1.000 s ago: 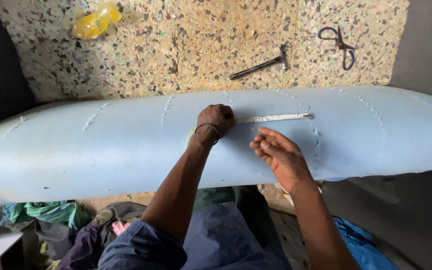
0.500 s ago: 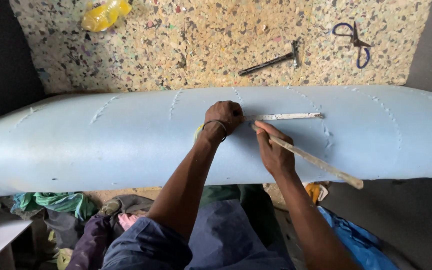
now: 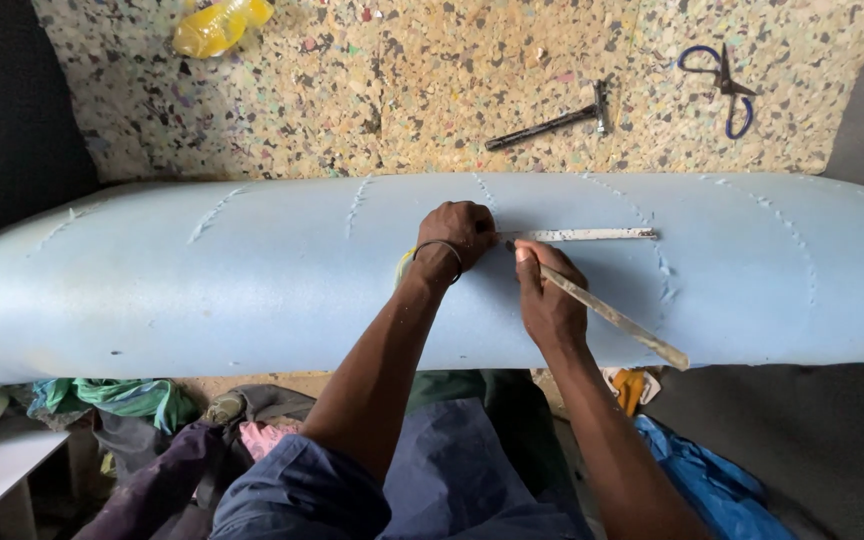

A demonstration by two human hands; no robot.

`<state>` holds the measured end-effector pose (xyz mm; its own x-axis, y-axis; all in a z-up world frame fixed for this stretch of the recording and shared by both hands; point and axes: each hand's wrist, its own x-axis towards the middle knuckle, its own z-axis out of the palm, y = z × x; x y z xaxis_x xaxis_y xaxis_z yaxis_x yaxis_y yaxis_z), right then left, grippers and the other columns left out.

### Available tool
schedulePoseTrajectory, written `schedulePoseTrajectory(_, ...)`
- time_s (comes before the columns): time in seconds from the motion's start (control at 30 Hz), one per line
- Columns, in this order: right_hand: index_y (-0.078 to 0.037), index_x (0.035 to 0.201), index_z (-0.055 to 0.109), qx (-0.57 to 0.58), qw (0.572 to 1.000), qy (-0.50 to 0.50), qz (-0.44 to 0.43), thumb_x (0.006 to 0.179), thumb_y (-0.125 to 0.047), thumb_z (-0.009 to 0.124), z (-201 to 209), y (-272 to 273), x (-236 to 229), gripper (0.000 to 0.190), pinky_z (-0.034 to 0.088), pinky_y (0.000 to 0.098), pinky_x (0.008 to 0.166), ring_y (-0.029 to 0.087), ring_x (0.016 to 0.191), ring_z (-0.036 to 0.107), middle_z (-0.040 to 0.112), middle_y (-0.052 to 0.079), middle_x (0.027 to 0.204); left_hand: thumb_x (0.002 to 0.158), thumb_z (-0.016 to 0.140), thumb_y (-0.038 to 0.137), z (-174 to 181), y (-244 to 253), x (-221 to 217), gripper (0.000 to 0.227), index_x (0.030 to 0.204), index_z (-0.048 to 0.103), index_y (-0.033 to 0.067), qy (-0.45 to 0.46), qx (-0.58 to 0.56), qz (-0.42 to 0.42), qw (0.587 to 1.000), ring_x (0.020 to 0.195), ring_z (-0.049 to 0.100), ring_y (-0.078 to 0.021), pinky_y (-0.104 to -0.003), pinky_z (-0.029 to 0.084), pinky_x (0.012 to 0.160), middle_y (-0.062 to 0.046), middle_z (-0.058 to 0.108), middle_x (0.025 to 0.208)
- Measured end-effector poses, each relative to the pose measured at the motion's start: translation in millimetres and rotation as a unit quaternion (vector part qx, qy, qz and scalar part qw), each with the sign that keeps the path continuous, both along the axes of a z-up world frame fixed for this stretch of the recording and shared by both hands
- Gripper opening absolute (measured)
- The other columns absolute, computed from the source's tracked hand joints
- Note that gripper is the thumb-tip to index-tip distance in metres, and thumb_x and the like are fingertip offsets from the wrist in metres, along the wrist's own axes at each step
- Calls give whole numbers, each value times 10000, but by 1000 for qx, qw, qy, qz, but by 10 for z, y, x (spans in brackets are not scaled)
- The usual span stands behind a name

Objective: Measuring and marking intervals on a foam bolster using a flexible metal ruler and a marking stick

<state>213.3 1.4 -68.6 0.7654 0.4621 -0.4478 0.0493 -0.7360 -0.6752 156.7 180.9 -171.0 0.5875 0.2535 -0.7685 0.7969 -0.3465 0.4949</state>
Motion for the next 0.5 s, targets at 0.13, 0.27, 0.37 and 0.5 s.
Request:
schedulePoseTrajectory(0.13,-151,1411,838,18,1000,3,4,1193,-295,662,-65,-31,-19,314,705,577,908,431,1126,828,854,205,1217,984,855,402,6,9,9,222,1154,912,271,1,2,-4,1000,1053,856,-383,-491,698,941,-77,893,1078)
schedulePoseTrajectory(0.27,-211,1438,843,24,1000,-5,9,1158,-219,669,-127,-64,-38,330,714,583,923,413,1149,819,860,177,1214,988,854,413,-34,-6,14,209,1149,909,292,7,-1,-4,1000,1066,855,-368,-483,696,945,-64,891,1092)
schedulePoseTrajectory(0.37,-231,1435,847,17,999,-19,28,1154,-203,669,-113,-72,-23,334,723,578,870,401,1087,832,864,161,1170,992,846,419,-68,-18,15,209,1153,909,301,12,3,-6,1000,1067,855,-359,-473,691,949,-52,891,1094)
schedulePoseTrajectory(0.5,-220,1454,838,4,998,-20,52,1162,-179,653,-14,-44,-27,347,726,604,849,425,1056,832,860,176,1163,993,832,438,-47,-19,4,212,1142,915,312,11,13,-1,1000,1051,857,-356,-469,694,942,-44,895,1078)
